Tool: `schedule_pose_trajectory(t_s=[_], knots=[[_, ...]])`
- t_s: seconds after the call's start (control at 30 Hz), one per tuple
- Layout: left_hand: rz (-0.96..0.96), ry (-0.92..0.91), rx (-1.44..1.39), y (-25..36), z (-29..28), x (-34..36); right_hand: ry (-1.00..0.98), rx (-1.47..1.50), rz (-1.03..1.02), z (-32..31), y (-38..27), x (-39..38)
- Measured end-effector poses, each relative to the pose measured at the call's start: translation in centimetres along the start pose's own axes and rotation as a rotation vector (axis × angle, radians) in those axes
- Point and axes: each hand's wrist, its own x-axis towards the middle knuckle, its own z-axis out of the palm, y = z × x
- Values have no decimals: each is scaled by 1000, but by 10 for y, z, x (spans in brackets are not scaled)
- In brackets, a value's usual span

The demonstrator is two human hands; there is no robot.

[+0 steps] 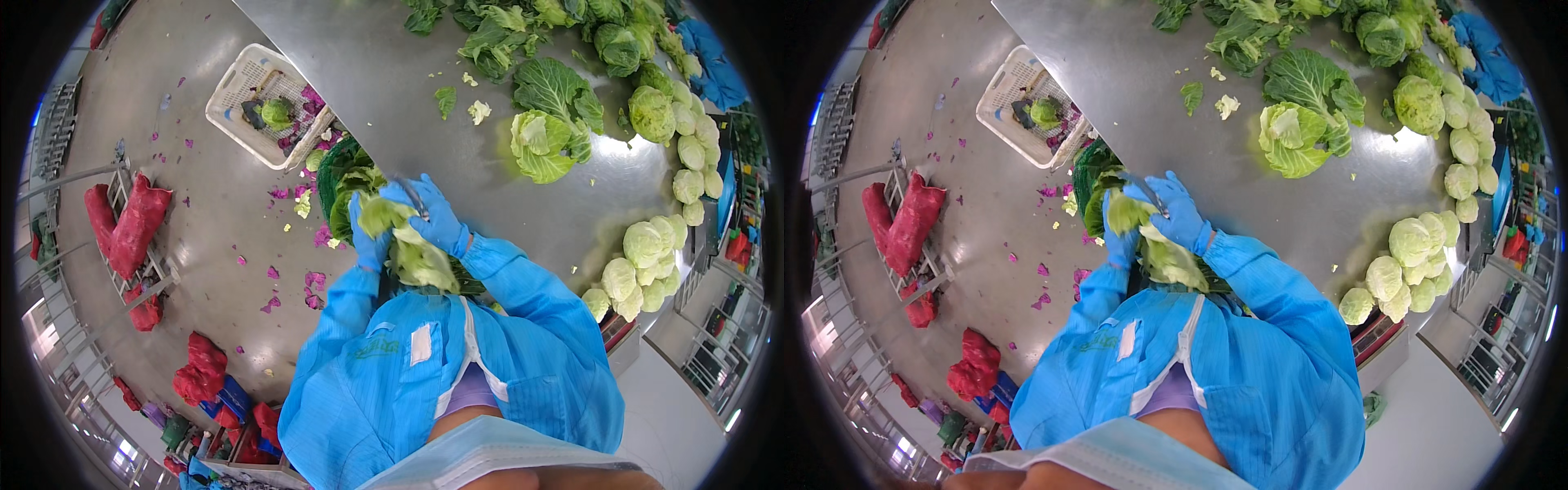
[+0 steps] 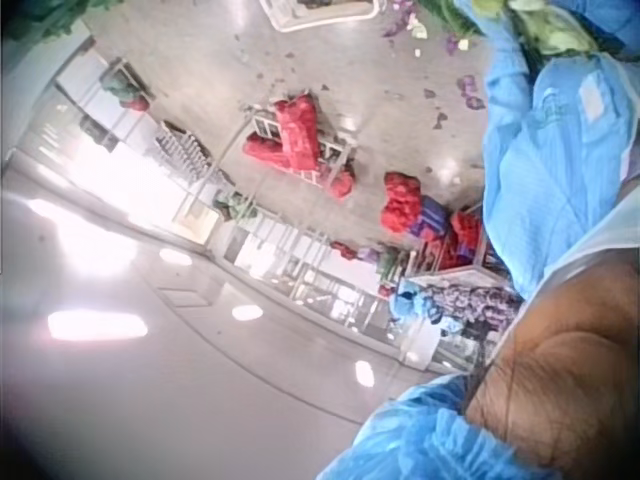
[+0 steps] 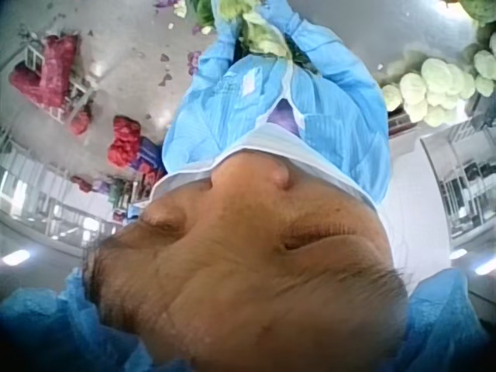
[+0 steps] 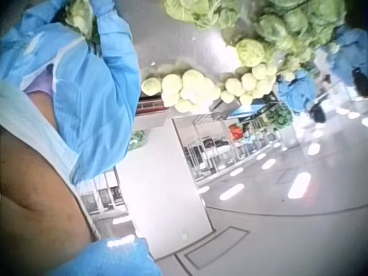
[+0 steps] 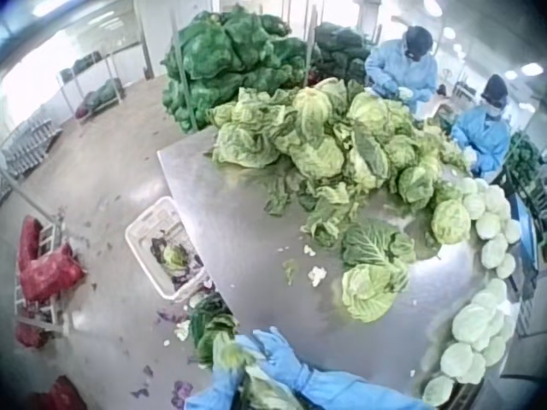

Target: The person trims the outer leaves and stalks from cabbages using a curved knife by hand, then places the trimmed heads into a pile.

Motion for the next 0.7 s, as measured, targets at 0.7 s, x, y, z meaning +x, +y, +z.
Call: schedule_pose_trajectory(t_s=[0.7], knots=[[433,-443,351,176,-8,-33,742,-222,375,-57,48,-54]])
